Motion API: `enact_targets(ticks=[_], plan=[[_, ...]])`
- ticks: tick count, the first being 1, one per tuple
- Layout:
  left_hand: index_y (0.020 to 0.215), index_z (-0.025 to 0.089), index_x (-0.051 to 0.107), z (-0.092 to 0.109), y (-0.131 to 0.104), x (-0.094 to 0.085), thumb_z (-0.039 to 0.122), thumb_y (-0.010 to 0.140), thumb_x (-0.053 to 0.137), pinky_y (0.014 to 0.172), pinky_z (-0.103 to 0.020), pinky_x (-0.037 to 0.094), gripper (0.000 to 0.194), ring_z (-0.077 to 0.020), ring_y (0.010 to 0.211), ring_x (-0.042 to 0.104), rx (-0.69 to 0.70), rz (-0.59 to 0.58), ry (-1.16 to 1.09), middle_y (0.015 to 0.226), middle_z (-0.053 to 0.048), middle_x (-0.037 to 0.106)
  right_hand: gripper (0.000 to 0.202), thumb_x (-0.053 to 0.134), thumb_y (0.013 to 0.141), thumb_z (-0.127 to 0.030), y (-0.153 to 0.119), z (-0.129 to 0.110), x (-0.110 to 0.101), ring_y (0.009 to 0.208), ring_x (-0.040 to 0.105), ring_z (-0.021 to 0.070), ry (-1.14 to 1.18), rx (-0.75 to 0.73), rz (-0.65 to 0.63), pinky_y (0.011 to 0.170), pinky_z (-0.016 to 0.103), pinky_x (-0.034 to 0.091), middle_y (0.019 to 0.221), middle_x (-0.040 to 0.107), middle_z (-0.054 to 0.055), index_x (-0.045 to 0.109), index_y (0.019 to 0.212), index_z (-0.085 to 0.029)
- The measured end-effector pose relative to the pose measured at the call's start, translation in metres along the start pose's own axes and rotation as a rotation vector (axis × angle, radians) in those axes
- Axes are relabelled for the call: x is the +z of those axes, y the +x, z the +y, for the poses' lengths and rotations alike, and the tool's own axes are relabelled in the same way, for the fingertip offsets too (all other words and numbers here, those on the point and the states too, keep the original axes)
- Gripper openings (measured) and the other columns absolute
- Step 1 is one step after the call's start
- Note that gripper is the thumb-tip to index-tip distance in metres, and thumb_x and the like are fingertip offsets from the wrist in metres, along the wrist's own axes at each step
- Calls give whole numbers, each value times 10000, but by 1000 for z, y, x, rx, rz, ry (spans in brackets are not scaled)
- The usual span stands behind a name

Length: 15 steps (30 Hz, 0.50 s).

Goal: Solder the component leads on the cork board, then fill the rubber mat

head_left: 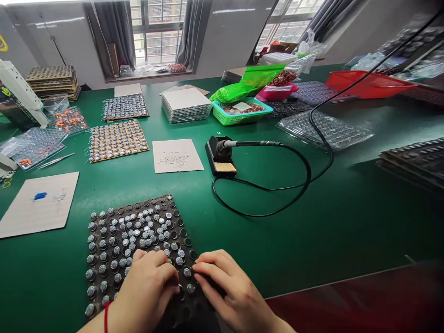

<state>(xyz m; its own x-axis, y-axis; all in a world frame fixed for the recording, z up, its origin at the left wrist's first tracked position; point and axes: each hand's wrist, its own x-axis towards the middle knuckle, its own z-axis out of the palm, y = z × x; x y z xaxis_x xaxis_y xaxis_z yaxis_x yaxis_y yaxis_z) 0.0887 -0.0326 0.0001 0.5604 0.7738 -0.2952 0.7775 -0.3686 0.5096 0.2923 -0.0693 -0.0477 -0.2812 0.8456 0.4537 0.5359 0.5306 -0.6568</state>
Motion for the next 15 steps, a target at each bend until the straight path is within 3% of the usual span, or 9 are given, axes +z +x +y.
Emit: enact_targets(ticks=[4,8,15], plan=[[847,213,657,-2,-12,-11,48,846,633,782,-341,284,166,-170,846,570,-26,-69,-7,906,15,631,74,554,954,-147,3,0,6,795,556,212,-55,67,-73,678,354,529,904,596,76,610,993,-175],[841,213,632,-9,-34,-20,58,833,576,762,-345,278,165,-190,852,553,-34,-138,52,912,2,620,113,504,962,-103,3,-2,12,769,524,218,-131,56,-89,653,363,501,886,583,82,599,984,-160],[850,203,597,-13,-60,-19,78,859,506,771,-377,271,155,-206,860,539,-98,-247,135,967,-24,615,124,460,981,-81,-1,-7,14,786,525,215,-178,18,-87,675,354,489,911,580,98,569,999,-135]])
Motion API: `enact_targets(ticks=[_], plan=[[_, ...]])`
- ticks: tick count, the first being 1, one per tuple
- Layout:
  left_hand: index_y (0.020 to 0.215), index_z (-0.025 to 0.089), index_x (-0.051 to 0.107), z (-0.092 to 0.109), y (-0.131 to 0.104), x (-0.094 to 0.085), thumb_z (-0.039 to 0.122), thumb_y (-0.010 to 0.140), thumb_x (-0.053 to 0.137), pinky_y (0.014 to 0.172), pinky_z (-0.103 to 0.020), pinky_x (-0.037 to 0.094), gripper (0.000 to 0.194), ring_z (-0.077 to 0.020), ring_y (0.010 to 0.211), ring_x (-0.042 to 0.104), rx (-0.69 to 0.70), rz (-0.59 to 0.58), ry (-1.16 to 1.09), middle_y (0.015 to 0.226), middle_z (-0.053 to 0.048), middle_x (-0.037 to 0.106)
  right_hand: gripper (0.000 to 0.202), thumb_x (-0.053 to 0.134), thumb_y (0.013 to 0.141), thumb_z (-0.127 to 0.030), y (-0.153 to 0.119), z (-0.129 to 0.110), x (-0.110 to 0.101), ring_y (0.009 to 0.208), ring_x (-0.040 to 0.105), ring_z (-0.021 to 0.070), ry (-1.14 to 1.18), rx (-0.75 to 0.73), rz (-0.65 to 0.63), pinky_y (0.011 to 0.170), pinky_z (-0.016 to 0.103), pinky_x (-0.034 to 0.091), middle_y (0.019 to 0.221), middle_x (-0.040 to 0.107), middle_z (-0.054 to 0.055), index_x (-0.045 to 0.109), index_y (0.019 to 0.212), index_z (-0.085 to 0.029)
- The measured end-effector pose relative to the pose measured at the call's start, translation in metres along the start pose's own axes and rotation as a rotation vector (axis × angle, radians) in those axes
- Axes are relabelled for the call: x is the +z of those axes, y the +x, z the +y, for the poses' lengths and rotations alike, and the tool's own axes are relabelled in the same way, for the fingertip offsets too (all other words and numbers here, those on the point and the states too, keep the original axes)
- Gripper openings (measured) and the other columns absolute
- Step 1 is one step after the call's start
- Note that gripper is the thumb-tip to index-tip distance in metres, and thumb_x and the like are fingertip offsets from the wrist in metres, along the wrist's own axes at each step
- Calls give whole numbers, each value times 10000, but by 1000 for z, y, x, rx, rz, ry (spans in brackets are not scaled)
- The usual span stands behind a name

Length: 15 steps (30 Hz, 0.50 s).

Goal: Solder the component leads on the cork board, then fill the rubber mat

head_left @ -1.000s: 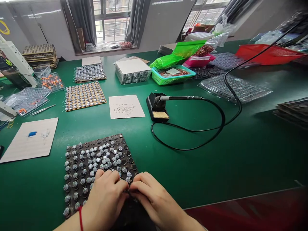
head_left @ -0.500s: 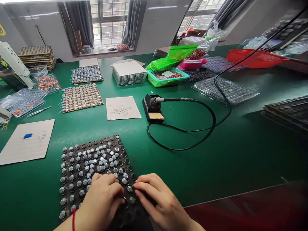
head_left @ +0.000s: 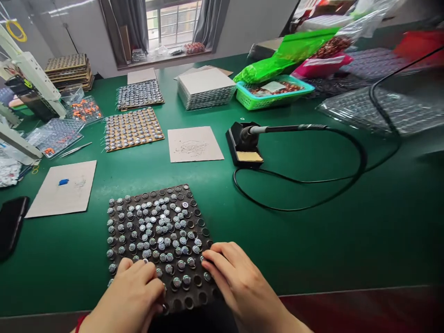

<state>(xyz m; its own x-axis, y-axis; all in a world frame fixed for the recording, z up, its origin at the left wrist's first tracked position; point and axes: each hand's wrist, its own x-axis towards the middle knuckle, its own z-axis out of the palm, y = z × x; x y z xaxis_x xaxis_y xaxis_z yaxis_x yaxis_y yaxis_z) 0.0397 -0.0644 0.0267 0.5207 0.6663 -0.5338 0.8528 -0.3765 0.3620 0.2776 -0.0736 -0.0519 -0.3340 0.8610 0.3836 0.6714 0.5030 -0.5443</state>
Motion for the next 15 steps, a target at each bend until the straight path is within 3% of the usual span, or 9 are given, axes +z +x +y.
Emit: enact_targets(ticks=[8,15], plan=[[886,180,622,3,5,14,108,831,547,756,-395,269,117,-249,890,541,11,-6,132,1012,-73,628,139,462,974,-57,2,0,-1,793,540,205,54,4,-19,688,340,499,906,596,82,565,999,-147],[913,246,644,0,11,16,136,881,562,752,-373,247,141,-213,843,556,36,101,-7,945,-5,648,147,514,946,-56,6,8,-10,802,546,223,75,61,-55,682,364,513,898,581,85,610,1016,-142]])
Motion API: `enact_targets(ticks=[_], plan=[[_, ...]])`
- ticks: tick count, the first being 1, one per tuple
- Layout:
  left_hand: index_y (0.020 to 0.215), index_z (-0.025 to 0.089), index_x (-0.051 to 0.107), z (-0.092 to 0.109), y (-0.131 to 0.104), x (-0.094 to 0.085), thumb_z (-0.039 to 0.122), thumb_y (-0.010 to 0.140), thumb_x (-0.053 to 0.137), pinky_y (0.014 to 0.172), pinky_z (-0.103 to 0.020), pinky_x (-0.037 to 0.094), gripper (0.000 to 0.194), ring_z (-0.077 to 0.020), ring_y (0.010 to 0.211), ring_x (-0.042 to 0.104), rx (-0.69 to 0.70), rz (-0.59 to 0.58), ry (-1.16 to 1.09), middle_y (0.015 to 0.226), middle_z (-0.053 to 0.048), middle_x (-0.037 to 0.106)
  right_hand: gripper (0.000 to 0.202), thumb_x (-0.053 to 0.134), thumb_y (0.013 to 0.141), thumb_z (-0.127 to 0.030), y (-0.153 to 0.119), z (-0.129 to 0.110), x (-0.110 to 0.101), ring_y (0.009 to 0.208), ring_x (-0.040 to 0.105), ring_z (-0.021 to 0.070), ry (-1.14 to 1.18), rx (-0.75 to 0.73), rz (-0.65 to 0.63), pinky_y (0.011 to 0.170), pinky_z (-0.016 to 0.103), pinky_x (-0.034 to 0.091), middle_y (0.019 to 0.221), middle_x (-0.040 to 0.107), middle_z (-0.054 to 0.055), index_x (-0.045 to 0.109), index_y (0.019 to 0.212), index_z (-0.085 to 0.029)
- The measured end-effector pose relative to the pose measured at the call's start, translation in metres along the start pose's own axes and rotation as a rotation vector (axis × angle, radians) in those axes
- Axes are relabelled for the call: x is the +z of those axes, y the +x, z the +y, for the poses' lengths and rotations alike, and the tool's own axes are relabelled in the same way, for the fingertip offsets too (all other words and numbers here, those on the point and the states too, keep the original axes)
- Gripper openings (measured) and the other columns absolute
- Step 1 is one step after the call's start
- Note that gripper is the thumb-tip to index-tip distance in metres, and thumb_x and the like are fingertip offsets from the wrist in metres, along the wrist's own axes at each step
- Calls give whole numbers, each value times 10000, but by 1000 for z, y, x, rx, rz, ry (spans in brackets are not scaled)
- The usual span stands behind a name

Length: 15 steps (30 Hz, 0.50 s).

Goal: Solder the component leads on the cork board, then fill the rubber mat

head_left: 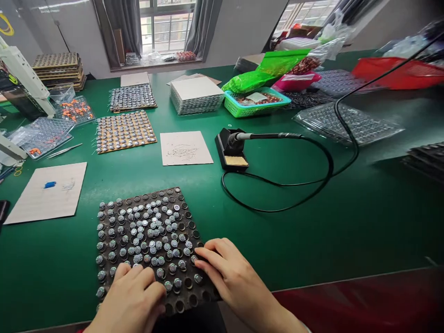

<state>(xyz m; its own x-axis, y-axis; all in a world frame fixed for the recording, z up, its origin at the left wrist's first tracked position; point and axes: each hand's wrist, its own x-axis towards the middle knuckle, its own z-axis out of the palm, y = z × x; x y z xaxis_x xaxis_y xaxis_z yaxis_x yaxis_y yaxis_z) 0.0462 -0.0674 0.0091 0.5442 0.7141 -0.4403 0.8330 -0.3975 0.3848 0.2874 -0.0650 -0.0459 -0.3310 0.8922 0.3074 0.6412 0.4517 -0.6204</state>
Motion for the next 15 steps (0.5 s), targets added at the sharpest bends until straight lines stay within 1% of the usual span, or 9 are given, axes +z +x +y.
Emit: enact_targets(ticks=[2,4,6,8,12,15], plan=[[899,247,640,2,6,0,128,892,567,752,-364,246,140,-199,822,554,28,59,-47,922,10,650,170,516,934,-34,-2,-3,-5,806,551,217,44,3,-35,679,350,518,903,580,82,616,1013,-148],[911,254,647,5,15,-2,122,914,557,748,-355,249,159,-192,811,556,44,111,-71,898,15,646,216,528,903,3,-6,-6,-8,809,557,209,98,-3,-119,678,332,524,907,581,75,624,1009,-159],[941,260,661,8,25,-6,129,930,555,755,-355,257,169,-199,827,563,49,162,-61,890,6,640,258,544,866,36,-8,-9,-8,816,564,211,127,-5,-201,686,330,532,911,587,72,629,1009,-161],[948,253,674,9,35,-10,141,933,567,764,-360,264,156,-211,848,569,53,198,-28,887,-5,637,275,535,845,62,-10,-9,-6,817,566,214,134,2,-241,690,335,532,906,595,73,623,988,-156],[920,235,690,8,47,-18,150,923,602,767,-367,271,122,-215,841,578,57,219,24,878,-6,643,248,527,848,68,-11,-5,1,808,568,207,166,17,-229,690,323,519,875,612,58,588,910,-165],[915,233,694,5,53,-21,146,920,611,774,-368,279,120,-213,851,584,58,243,37,878,-1,645,250,542,862,52,-12,-1,1,815,580,197,197,13,-187,701,304,521,876,623,48,600,945,-177]])
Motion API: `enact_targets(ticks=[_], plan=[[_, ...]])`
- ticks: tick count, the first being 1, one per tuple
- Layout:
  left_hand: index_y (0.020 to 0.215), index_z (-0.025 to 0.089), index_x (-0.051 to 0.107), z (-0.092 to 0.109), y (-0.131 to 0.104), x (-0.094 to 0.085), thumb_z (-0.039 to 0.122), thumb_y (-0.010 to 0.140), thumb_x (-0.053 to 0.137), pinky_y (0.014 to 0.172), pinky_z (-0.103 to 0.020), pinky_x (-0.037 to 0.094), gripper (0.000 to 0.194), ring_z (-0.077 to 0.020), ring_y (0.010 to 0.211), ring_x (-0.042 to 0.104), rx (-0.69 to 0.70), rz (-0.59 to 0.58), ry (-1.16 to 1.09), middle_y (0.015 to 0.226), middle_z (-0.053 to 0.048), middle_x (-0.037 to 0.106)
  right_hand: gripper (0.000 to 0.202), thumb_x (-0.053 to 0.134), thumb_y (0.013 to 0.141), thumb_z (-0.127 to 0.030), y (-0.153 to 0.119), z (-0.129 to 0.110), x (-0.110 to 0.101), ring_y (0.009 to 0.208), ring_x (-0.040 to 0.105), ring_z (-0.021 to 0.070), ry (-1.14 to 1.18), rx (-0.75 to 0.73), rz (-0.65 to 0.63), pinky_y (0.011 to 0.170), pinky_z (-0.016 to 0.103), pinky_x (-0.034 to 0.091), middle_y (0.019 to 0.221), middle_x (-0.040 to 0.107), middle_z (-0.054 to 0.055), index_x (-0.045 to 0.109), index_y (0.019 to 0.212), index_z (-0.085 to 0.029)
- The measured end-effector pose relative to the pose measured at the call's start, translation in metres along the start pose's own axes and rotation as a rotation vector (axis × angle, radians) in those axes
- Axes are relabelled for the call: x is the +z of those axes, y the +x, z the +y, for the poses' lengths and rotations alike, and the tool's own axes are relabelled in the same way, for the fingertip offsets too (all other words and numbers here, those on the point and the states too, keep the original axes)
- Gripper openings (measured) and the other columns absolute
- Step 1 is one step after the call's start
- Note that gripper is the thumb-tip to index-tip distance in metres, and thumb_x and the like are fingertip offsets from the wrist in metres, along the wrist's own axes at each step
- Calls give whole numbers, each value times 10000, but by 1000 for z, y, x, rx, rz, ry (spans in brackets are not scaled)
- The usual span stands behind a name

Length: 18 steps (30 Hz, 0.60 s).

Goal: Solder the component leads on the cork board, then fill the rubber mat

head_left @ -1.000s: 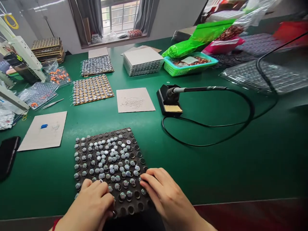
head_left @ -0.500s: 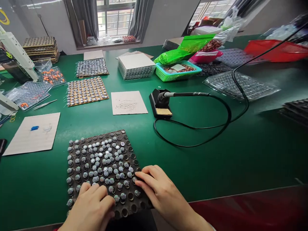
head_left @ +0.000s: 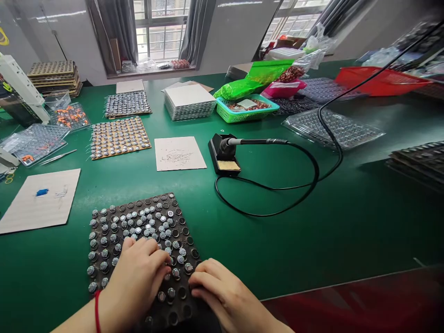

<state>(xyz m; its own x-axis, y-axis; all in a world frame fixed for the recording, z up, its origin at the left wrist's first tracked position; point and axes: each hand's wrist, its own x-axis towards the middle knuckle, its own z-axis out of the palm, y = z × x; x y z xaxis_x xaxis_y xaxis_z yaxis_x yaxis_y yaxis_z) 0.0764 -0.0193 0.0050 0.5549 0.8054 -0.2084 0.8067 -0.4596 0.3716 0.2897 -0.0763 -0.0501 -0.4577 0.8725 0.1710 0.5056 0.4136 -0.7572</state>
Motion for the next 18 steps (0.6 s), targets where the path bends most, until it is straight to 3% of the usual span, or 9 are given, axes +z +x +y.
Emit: enact_targets(ticks=[5,9,18], plan=[[913,234,703,-1,10,-5,138,902,649,771,-368,290,111,-209,856,587,-2,-31,47,886,-1,648,230,568,885,1,5,0,-8,796,589,189,-16,-3,48,680,291,532,882,613,52,641,1008,-179],[948,237,713,2,15,-10,132,903,649,789,-376,312,131,-211,877,596,-5,-93,51,931,-12,655,275,457,919,3,27,0,-14,817,582,200,-72,-38,91,705,318,546,899,604,71,650,1004,-173],[877,201,689,6,18,-9,113,898,597,824,-409,346,128,-215,865,589,-12,-118,57,932,-31,645,325,480,827,85,58,4,-25,893,567,221,-207,-3,-200,765,344,549,977,603,87,664,948,-154]])
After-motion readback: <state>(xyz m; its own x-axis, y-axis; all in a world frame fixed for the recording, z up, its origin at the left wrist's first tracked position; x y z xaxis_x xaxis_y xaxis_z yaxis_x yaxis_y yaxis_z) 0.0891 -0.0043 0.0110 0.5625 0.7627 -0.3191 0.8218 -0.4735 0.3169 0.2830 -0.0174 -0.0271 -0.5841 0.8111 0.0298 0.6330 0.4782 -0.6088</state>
